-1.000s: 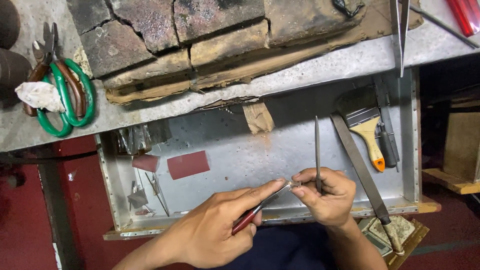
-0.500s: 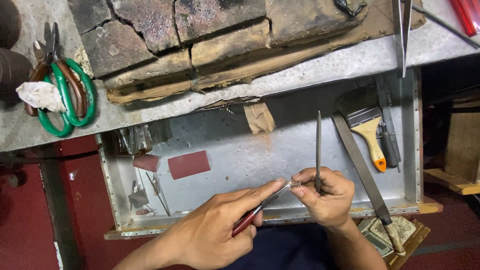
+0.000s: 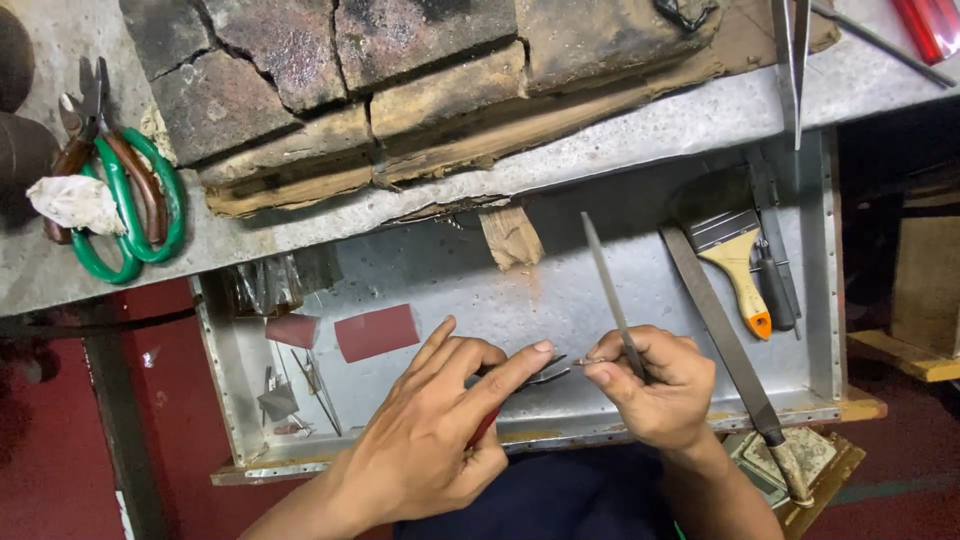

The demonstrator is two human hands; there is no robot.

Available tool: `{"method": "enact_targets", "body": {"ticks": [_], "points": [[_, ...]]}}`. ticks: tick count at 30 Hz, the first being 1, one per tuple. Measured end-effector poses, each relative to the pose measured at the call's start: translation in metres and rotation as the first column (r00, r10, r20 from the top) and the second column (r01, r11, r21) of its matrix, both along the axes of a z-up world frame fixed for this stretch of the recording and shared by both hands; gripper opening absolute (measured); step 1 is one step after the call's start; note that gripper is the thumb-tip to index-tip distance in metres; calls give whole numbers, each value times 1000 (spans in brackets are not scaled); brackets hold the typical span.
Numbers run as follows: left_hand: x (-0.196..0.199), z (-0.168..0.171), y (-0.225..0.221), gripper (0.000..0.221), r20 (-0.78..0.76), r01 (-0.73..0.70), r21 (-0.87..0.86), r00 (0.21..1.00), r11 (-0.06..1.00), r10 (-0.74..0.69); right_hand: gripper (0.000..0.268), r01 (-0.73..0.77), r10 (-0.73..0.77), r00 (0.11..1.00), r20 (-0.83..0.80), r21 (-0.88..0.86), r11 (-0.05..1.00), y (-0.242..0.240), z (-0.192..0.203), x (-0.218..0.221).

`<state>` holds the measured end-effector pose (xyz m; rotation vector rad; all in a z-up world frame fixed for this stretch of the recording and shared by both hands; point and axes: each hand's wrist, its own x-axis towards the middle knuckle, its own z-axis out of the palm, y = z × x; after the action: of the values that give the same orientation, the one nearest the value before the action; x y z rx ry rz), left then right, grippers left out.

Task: Shaping a small metal jewelry component using a hand file and pliers at a metalworking bench.

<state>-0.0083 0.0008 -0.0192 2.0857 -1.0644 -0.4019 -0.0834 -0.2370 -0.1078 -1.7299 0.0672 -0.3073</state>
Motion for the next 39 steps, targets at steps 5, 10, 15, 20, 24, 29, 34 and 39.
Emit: {"method": "enact_targets", "body": {"ticks": [5,10,15,20,24,29,34,39], "points": [[4,4,-1,77,-93,41,15,995,999,-39,23,-62,61,998,-22,-46,997,-1,9,6],[7,12,-5,80,-428,43,52,904,998,-17,45,-2,13,993,119,-87,996,5,2,6],[5,12,-3,80,-531,18,-111,844,994,-74,33,-58,87,978,191,-152,987,8,6,13],[5,8,0,77,-508,49,-157,853,986,-123,27,-149,167,974,151,-124,981,4,18,18],[10,15,-3,78,-568,80,-100,814,992,-123,29,-208,222,959,176,-92,974,2,14,20],[7,-3,4,79,-378,89,-39,921,995,-97,37,-136,167,967,190,-169,976,1,-6,12],[27,-25,11,80,-233,-119,60,964,991,130,32,57,-22,993,119,-298,953,2,-7,3],[45,-17,13,84,-500,-241,138,821,961,278,36,60,18,982,190,-396,916,0,-20,-16]]}}
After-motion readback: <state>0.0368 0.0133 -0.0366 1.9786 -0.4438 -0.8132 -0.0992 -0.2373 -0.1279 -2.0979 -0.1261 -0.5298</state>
